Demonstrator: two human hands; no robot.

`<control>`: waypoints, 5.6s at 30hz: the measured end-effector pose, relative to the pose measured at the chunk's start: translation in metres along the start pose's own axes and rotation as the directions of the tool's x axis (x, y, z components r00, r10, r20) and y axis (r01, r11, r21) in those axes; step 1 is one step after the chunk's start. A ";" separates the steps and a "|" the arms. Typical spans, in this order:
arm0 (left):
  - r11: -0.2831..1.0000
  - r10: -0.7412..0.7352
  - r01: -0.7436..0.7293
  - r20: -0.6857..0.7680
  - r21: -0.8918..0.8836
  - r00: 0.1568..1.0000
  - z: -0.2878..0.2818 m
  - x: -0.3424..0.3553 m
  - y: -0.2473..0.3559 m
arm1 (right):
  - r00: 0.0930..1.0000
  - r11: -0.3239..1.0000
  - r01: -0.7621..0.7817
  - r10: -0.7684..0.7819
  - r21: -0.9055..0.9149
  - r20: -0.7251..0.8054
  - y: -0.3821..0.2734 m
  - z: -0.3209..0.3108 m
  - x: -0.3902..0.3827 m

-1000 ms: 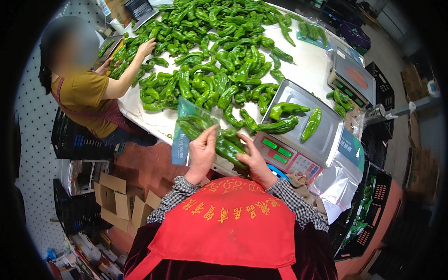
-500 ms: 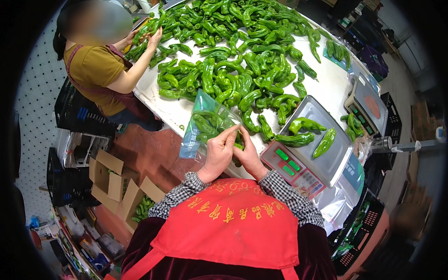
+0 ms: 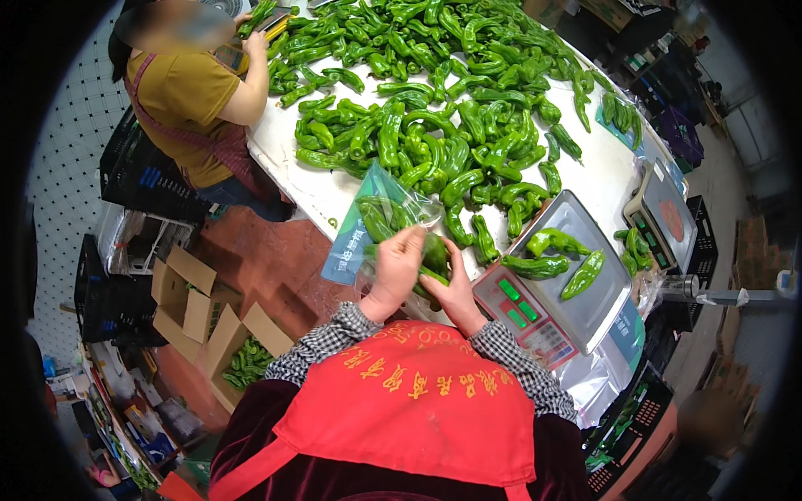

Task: The person selects green peppers from a large pile on a table, places them onto a digital scale, and then transfers them into a plastic bag. The person repeats this process of weighing and bagging peppers while other workers sort produce in the background.

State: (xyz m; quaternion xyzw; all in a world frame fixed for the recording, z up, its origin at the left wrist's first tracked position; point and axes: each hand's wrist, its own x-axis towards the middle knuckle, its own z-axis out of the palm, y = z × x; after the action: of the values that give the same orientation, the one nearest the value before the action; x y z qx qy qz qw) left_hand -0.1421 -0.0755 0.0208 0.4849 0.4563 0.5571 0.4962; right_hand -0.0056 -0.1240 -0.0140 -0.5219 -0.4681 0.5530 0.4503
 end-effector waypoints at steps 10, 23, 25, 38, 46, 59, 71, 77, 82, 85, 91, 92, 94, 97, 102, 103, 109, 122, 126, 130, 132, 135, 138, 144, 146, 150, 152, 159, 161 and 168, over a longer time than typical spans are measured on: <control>0.875 0.222 -0.253 0.124 0.412 0.967 -0.009 0.005 0.030 | 0.879 0.789 0.457 -0.329 -0.411 0.346 -0.013 -0.011 0.003; 0.768 0.401 -0.446 0.198 0.460 0.895 0.012 -0.020 0.017 | 0.886 0.611 -0.440 0.414 0.659 0.207 0.009 0.014 0.000; 0.767 0.410 -0.457 0.204 0.451 0.889 0.009 -0.019 0.023 | 0.910 0.715 -0.411 0.354 0.565 0.215 0.025 0.019 0.015; 0.993 0.025 -0.018 -0.057 0.120 0.998 -0.035 0.014 0.013 | 0.968 0.934 -0.084 0.160 0.346 -0.196 -0.006 -0.008 0.009; 0.910 0.200 -0.243 0.156 0.336 0.967 -0.016 -0.002 0.020 | 0.848 0.905 -0.422 0.373 0.053 0.377 -0.036 -0.032 -0.011; 0.823 0.319 -0.374 0.197 0.427 0.927 -0.008 -0.015 0.023 | 0.973 0.936 0.111 -0.033 -0.333 0.230 0.004 0.003 0.030; 0.931 0.116 -0.161 0.152 0.328 0.982 -0.011 0.004 0.005 | 0.912 0.754 0.384 -0.399 -0.533 0.093 0.002 0.018 0.087; 0.948 0.072 -0.129 0.197 0.291 0.978 -0.006 0.003 0.002 | 0.824 0.492 0.490 -0.530 -0.720 0.198 0.001 -0.011 0.034; 0.995 -0.040 0.017 0.224 0.103 0.974 -0.003 0.005 0.003 | 0.885 0.458 0.444 -0.360 -0.770 0.296 0.009 -0.014 -0.003; 0.998 -0.068 0.067 0.238 0.013 0.969 0.000 0.004 -0.001 | 0.912 0.435 0.404 -0.263 -0.805 0.315 0.026 -0.016 0.004; 0.995 -0.075 0.059 0.225 0.078 0.971 0.000 -0.001 0.005 | 0.935 0.799 0.240 -0.037 -0.552 0.353 0.032 -0.014 0.011; 0.991 -0.073 0.046 0.230 0.124 0.970 0.000 -0.002 0.013 | 0.925 0.879 0.109 0.082 -0.464 0.372 0.031 -0.013 0.014; 0.985 -0.009 -0.030 0.221 0.170 0.975 0.002 -0.006 0.014 | 0.899 0.942 -0.030 0.171 -0.334 0.402 0.027 -0.008 0.020; 0.968 0.125 -0.165 0.203 0.189 0.971 0.007 -0.011 0.013 | 0.903 0.959 0.010 0.113 -0.282 0.415 0.020 0.013 0.028; 0.991 0.079 -0.093 0.136 0.100 0.988 0.002 -0.012 0.019 | 0.880 0.841 0.349 -0.143 -0.413 0.453 0.016 0.044 0.040; 0.996 0.071 -0.077 0.122 0.041 0.990 -0.002 -0.010 0.021 | 0.863 0.803 0.395 -0.159 -0.446 0.479 0.011 0.044 0.041; 0.902 -0.236 0.225 0.016 -0.369 0.972 -0.051 0.028 0.066 | 0.906 0.787 0.414 -0.306 -0.457 0.293 -0.028 0.001 0.011; 0.864 -0.023 0.150 0.261 -0.480 0.965 -0.021 0.050 0.149 | 0.835 0.972 0.018 -0.143 -0.233 -0.531 -0.045 -0.116 -0.101; 0.876 -0.052 0.185 0.294 -0.446 0.954 -0.008 0.054 0.142 | 0.702 0.817 -0.047 -0.382 -0.574 -0.601 -0.055 -0.142 -0.113; 0.882 -0.049 0.206 0.353 -0.423 0.935 0.012 0.061 0.143 | 0.590 0.560 -0.236 -0.566 -0.794 -0.575 -0.039 -0.173 -0.102; 0.884 -0.034 0.209 0.389 -0.418 0.921 0.024 0.064 0.145 | 0.617 0.600 -0.318 -0.457 -0.734 -0.641 -0.024 -0.187 -0.088; 0.892 -0.008 0.204 0.438 -0.403 0.899 0.042 0.067 0.150 | 0.647 0.518 -0.426 -0.399 -0.742 -0.650 -0.004 -0.198 -0.066; 0.888 0.035 0.193 0.480 -0.418 0.877 0.060 0.070 0.153 | 0.603 0.502 -0.468 -0.420 -0.727 -0.678 0.009 -0.218 -0.064; 0.894 0.081 0.168 0.520 -0.414 0.850 0.074 0.076 0.148 | 0.569 0.993 -0.050 0.119 0.111 -0.814 0.003 -0.252 -0.093; 0.912 0.059 0.162 0.511 -0.377 0.857 0.078 0.075 0.148 | 0.632 0.895 0.257 0.130 0.364 -0.764 0.008 -0.251 -0.106; 0.941 0.023 0.143 0.482 -0.305 0.876 0.084 0.068 0.140 | 0.832 0.772 0.409 -0.097 0.486 -0.546 -0.059 -0.204 -0.144; 0.942 -0.026 0.186 0.490 -0.279 0.871 0.084 0.066 0.132 | 0.903 0.787 0.373 -0.187 0.492 -0.386 -0.088 -0.180 -0.156; 0.996 -0.014 0.053 0.475 -0.069 0.880 0.078 0.043 0.127 | 0.902 0.803 0.409 -0.429 -0.434 0.057 -0.112 -0.108 -0.103; 1.000 0.005 -0.011 0.493 0.009 0.870 0.076 0.031 0.126 | 0.929 0.759 0.319 -0.368 -0.568 0.031 -0.108 -0.084 -0.081; 0.992 -0.035 0.083 0.431 -0.091 0.901 0.057 0.032 0.122 | 0.773 0.293 0.429 -0.608 -0.855 0.180 -0.074 -0.063 -0.010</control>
State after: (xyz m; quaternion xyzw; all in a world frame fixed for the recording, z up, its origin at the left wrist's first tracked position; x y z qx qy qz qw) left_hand -0.0997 -0.0533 0.1507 0.5542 0.3200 0.4452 0.6263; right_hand 0.0589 -0.1190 0.0590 -0.5393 -0.7783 0.0154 0.3212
